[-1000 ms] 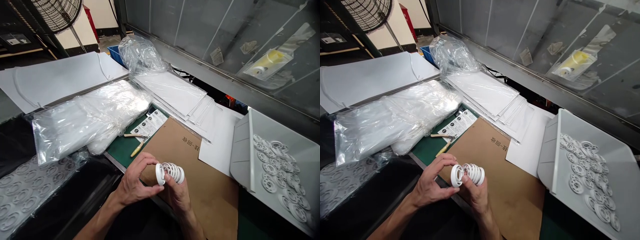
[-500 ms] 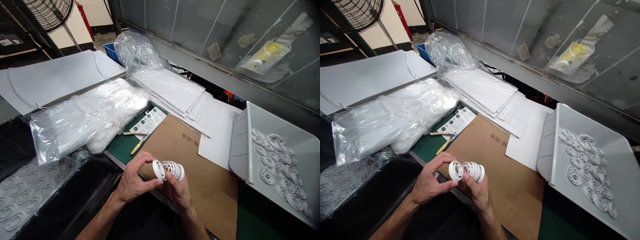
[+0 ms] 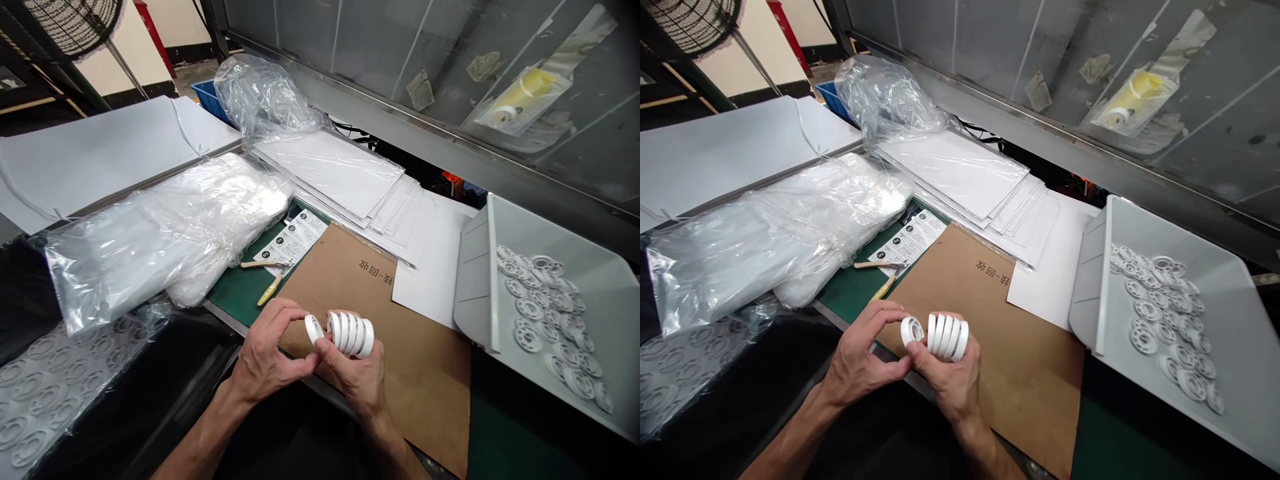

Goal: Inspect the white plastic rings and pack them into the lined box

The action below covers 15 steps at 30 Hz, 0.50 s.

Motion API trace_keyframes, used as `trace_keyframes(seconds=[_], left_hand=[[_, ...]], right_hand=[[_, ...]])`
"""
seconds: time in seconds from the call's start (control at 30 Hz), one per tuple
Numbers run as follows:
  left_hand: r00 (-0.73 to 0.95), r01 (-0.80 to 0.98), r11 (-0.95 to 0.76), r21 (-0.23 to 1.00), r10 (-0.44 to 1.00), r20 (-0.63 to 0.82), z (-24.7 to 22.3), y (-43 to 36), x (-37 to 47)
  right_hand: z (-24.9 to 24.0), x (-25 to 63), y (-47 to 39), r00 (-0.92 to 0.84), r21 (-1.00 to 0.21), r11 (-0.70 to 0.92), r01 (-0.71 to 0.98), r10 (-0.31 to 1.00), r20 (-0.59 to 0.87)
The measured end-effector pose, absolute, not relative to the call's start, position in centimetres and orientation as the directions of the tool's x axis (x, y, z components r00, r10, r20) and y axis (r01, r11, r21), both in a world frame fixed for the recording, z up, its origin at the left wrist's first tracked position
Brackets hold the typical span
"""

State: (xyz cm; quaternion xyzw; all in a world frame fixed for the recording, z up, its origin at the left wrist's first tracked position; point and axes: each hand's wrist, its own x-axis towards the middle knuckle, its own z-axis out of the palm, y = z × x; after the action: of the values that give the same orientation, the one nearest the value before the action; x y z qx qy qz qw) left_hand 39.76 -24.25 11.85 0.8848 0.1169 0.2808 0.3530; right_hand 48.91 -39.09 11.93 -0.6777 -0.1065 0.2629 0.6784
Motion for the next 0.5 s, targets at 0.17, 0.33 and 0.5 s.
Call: trace_keyframes(seconds=[0.17,0.33,0.5], left_hand=[[0.82,0.008,-0.79,0.614,0.357,0.448,11.7,-24.1,39.7],[0.831,-0.046,-0.731,0.68,0.35,0.432,12.0,-24.6,39.6],[0.825,-0.039,-0.672,0.739,0.395,0.403,12.1,-24.5,39.3]], right_hand=[[12.5,49.0,-37.7,0.846,-0.981,-0.134,-0.14,0.499,-0.188],[11.8,49.7,-36.7,0.91,-0.977,-0.172,-0.127,0.371,-0.183],[10.7,50.5,-37.6,0.916,-0.969,-0.185,-0.162,0.336,-0.218]])
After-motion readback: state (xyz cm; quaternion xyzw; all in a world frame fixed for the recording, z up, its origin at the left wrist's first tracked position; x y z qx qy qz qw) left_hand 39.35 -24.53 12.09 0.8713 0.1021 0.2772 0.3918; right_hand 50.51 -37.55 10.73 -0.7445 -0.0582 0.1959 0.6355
